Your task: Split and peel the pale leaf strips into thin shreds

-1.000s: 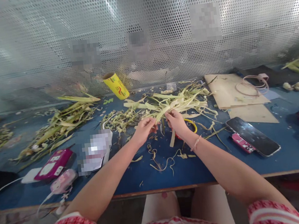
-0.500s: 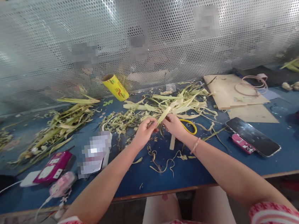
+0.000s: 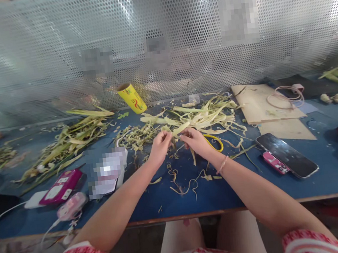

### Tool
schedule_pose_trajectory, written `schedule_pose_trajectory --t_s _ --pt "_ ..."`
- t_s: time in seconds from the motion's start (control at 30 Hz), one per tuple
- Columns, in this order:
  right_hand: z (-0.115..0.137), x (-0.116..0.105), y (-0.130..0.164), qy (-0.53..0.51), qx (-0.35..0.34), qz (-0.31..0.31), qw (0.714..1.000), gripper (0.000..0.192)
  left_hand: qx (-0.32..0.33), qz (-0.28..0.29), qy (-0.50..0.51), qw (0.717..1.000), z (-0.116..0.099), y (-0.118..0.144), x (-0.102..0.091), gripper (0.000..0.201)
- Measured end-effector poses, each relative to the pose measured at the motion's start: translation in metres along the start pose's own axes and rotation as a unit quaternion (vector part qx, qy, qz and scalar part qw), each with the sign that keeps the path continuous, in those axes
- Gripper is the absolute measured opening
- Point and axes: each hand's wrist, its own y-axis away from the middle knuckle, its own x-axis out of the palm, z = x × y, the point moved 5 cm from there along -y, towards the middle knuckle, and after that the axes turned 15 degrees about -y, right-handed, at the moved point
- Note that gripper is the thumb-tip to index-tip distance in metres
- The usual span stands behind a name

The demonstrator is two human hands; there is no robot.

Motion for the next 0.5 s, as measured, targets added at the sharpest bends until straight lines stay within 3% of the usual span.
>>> schedule_pose_trajectory --t_s 0.2,0.3,0.33,0.4,0.5 --pt "0.011 0.003 0.007 0.069 -0.029 0.01 0.997 0.018 -0.004 -0.054 -0.008 0.999 0.011 -0.005 -0.007 0.034" --pt "0.017 0.007 0.013 0.088 -0.087 0.056 0.991 0.011 -0.005 -0.05 0.0 0.999 0.01 -0.004 -0.007 0.033" --pt "0.019 0.009 0.016 0.094 -0.108 0.08 0.986 0.016 -0.005 -0.053 0.003 0.999 0.009 -0.003 -0.007 0.032" --pt "0.023 0.014 0.02 0.125 -0.158 0.14 0.969 0.034 -0.004 -0.056 0.012 0.998 0.007 -0.002 -0.007 0.031" --pt "0.029 0.021 0.028 0.213 -0.248 0.221 0.919 0.046 -0.005 -0.041 0.053 0.998 0.004 -0.001 -0.005 0.029"
